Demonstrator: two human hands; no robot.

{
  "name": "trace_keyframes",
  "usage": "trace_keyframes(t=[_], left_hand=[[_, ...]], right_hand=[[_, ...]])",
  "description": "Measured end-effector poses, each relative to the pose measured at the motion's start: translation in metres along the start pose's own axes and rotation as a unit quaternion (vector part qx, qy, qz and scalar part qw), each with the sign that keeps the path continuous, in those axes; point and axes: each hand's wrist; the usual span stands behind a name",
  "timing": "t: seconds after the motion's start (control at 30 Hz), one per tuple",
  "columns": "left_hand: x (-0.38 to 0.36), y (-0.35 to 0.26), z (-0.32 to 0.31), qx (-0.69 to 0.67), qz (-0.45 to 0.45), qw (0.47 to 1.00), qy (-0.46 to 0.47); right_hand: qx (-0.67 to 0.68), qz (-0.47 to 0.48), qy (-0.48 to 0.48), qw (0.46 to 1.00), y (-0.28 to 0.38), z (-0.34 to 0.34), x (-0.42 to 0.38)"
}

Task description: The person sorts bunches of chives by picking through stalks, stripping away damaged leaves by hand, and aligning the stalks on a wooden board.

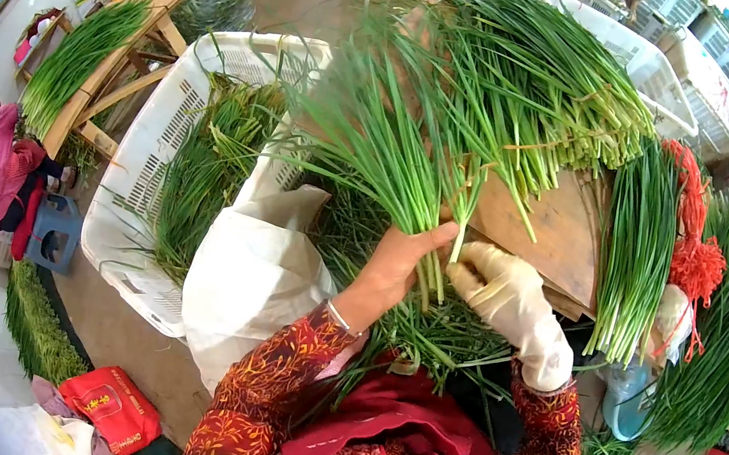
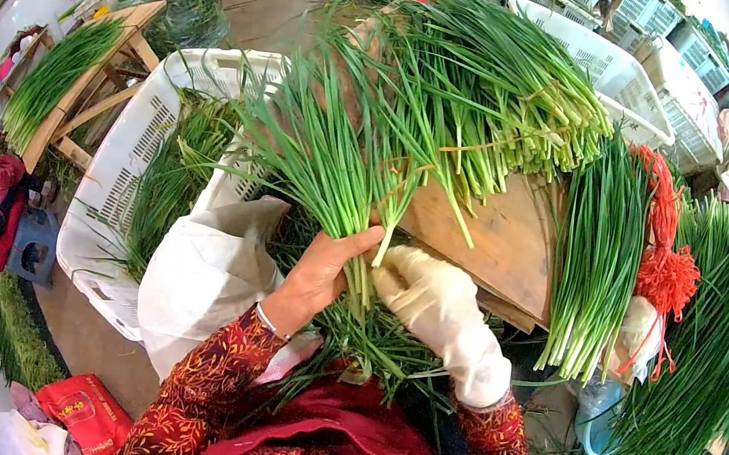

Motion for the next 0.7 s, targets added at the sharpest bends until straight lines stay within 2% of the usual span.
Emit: trace_keyframes(t=[0.03, 0.07, 0.13, 0.27, 0.33, 0.4, 0.47, 0.5, 0.53, 0.6, 0.67, 0.7], left_hand=[[0.002, 0.004, 0.006, -0.031, -0.015, 0.998, 0.043], [0.003, 0.005, 0.008, -0.029, -0.016, 0.998, 0.044], [0.003, 0.004, 0.009, -0.047, 0.007, 0.998, 0.031], [0.003, 0.007, 0.008, -0.053, 0.009, 0.998, 0.02], [0.004, 0.011, 0.01, -0.043, 0.026, 0.999, 0.003], [0.004, 0.017, 0.009, -0.038, 0.004, 0.999, 0.008], [0.003, 0.021, 0.009, -0.044, 0.0, 0.999, 0.005], [0.003, 0.021, 0.009, -0.034, -0.018, 0.999, 0.0], [0.003, 0.022, 0.008, -0.024, -0.038, 0.999, -0.007], [0.002, 0.017, 0.0, -0.019, -0.047, 0.999, -0.015], [0.002, 0.014, -0.004, -0.013, -0.058, 0.998, -0.024], [0.002, 0.013, -0.004, 0.001, -0.071, 0.997, -0.025]], right_hand=[[0.077, -0.116, 0.032, 0.99, -0.001, 0.002, 0.006], [0.146, -0.182, 0.018, 0.972, 0.001, 0.004, 0.012], [0.236, -0.207, -0.027, 0.949, -0.005, -0.004, 0.022], [0.292, -0.185, -0.032, 0.938, -0.024, -0.029, 0.035], [0.212, -0.201, -0.082, 0.953, -0.026, -0.035, 0.034], [0.198, -0.181, -0.099, 0.958, -0.028, -0.038, 0.03], [0.236, -0.18, -0.152, 0.943, -0.026, -0.04, 0.025], [0.309, -0.194, -0.133, 0.922, -0.021, -0.037, 0.021], [0.307, -0.194, -0.131, 0.923, -0.021, -0.04, 0.019], [0.484, -0.09, -0.156, 0.856, -0.021, -0.048, 0.015], [0.501, -0.079, -0.131, 0.852, -0.017, -0.043, 0.015], [0.458, -0.072, -0.104, 0.88, -0.017, -0.04, 0.016]])
Point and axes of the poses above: each hand's wrist, its own x-axis towards the middle knuckle, its own z-axis out of the back of the hand, y = z × x, and after that the axes turned 5 degrees about -z, right-handed
